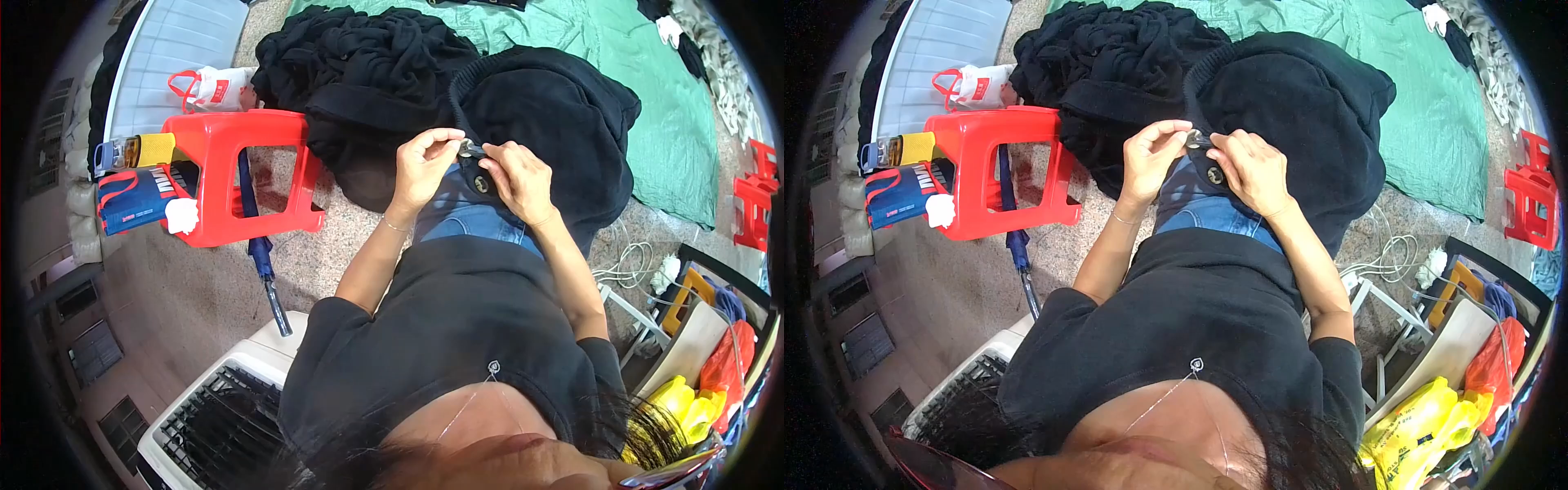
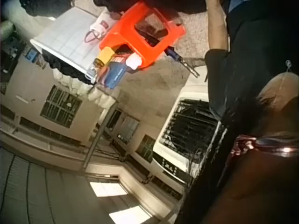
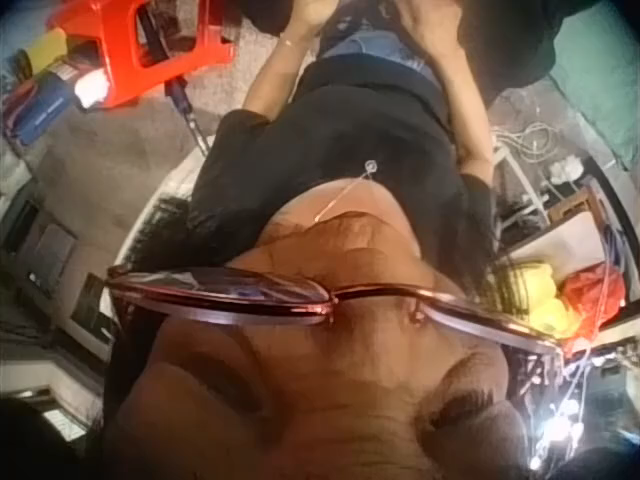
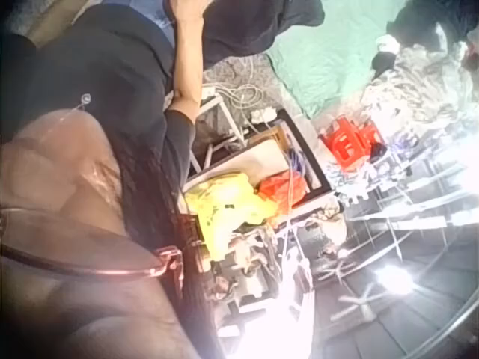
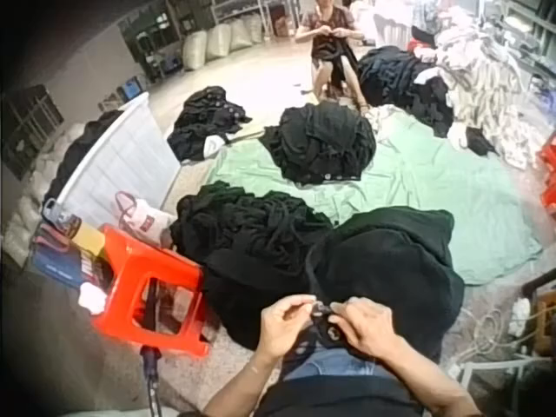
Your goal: Fastening gold buttons on black clothing items in a garment factory.
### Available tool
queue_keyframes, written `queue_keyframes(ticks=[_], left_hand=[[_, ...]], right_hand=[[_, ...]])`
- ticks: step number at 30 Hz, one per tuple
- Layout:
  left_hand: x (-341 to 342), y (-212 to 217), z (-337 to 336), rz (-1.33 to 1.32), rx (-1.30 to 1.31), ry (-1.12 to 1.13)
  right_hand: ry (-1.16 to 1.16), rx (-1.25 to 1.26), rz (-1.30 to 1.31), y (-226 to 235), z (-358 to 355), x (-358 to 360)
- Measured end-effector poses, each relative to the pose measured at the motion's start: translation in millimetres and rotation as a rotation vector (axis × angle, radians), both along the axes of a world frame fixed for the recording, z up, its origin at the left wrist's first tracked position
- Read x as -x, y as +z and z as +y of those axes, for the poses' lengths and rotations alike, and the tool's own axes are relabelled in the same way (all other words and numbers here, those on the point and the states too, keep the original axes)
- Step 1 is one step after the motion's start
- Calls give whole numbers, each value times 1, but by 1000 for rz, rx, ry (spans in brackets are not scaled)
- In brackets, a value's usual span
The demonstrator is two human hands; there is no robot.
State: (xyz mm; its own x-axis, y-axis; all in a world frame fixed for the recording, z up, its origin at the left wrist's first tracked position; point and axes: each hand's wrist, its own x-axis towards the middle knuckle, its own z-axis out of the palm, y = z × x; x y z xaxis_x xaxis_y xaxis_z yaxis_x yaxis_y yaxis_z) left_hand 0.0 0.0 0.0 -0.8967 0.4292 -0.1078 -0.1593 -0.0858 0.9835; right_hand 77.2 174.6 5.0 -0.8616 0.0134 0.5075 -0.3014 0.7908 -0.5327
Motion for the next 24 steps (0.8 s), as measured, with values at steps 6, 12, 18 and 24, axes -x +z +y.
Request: queue_keyframes(ticks=[6,12,18,24], left_hand=[[1,1,3,10,15,12],[0,0,2,48,22,-1],[0,-1,4,-125,-77,35],[-1,-6,2,-94,-92,42]], right_hand=[[-8,-2,-3,-1,3,2],[-7,9,-23,-2,2,0],[-43,1084,-263,-30,-14,-1],[-47,1042,-245,-35,-10,-4]])
